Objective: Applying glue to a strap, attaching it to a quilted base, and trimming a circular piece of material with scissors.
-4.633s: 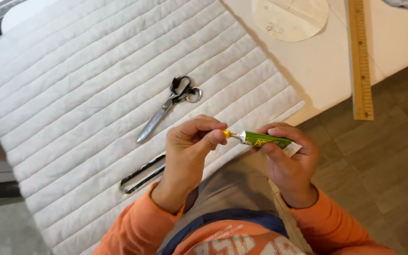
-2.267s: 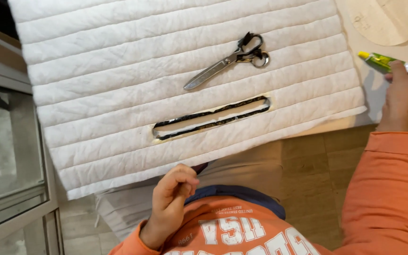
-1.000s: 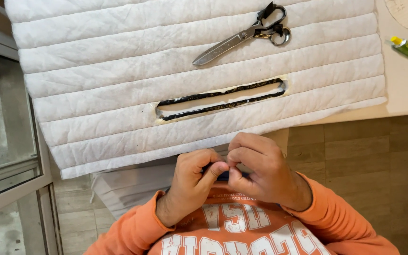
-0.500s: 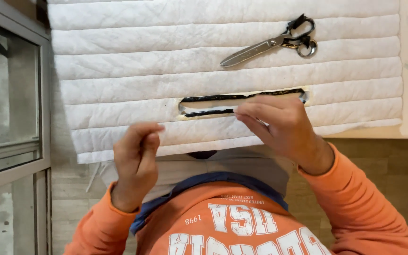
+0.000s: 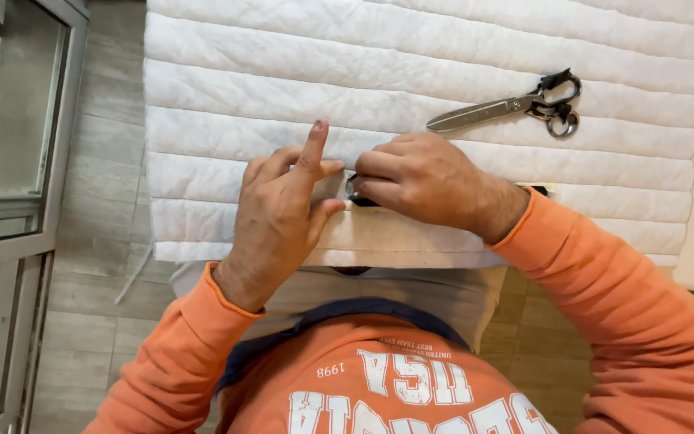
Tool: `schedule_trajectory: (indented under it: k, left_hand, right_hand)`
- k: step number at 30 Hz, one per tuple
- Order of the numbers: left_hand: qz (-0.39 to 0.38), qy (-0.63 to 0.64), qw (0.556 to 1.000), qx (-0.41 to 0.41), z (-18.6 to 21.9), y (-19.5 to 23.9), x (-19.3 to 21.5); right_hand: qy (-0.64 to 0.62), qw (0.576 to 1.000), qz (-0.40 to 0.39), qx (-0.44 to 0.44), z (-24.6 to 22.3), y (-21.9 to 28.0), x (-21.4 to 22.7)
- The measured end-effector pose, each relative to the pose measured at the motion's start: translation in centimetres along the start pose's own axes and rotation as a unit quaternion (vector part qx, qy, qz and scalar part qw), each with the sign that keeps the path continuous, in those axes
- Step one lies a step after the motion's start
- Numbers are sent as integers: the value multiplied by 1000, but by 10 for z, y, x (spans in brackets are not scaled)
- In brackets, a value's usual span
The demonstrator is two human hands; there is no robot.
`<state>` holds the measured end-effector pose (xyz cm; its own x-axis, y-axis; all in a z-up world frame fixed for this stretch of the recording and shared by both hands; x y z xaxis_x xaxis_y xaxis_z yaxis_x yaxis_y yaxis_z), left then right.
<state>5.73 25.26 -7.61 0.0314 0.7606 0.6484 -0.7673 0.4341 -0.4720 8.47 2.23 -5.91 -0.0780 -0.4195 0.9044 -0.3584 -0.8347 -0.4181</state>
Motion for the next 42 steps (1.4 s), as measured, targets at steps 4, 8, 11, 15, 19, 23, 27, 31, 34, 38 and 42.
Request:
schedule_trajectory:
  k: [4, 8, 11, 15, 19, 23, 27, 31, 34, 38, 42]
  left_hand:
    - [-25, -21, 999, 26, -1, 4, -2]
    - [-39, -45, 997, 53, -2, 4, -6]
    - [-46, -49, 996, 56, -1, 3, -6]
    - [-49, -60, 995, 63, -6, 8, -13]
    - [-52, -68, 993, 77, -9, 8, -16]
    - [-48, -68, 994, 77, -9, 7, -16]
    - [-45, -48, 995, 75, -9, 8, -15]
    - [-45, -33, 995, 87, -10, 7, -15]
    - [-44, -40, 995, 81, -7, 6, -11]
    - [-52, -36, 995, 82, -9, 5, -11]
    - [-43, 21, 998, 49, -10, 6, 0]
  right_hand:
    - [1, 999, -29, 15, -7, -13, 12]
    - [0, 998, -55, 19, -10, -23, 19]
    - [15, 998, -56, 23, -11, -27, 19]
    - [20, 997, -63, 37, -13, -32, 17]
    - [31, 996, -87, 2, -16, -36, 9]
    - [33, 991, -113, -59, -21, -37, -3]
    - [138, 976, -150, -81, -29, -49, -4]
    - [116, 953, -179, -216, -27, -54, -11]
    - [86, 960, -84, -252, -23, -52, 17]
    - [-41, 945, 74, -316, -16, -22, 86]
    - [-47, 917, 92, -384, -26, 38, 129]
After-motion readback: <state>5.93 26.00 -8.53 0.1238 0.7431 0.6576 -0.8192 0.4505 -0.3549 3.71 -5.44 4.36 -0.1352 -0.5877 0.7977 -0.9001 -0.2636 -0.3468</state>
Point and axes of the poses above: each hand's wrist, its own y-axis away from the middle knuckle, its own x-axis out of the back of the hand, z = x × y, the point moved 1 cm from there along -y, towards the middle knuckle, and after that the axes turned 2 degrees about x, right-handed, at the moved point
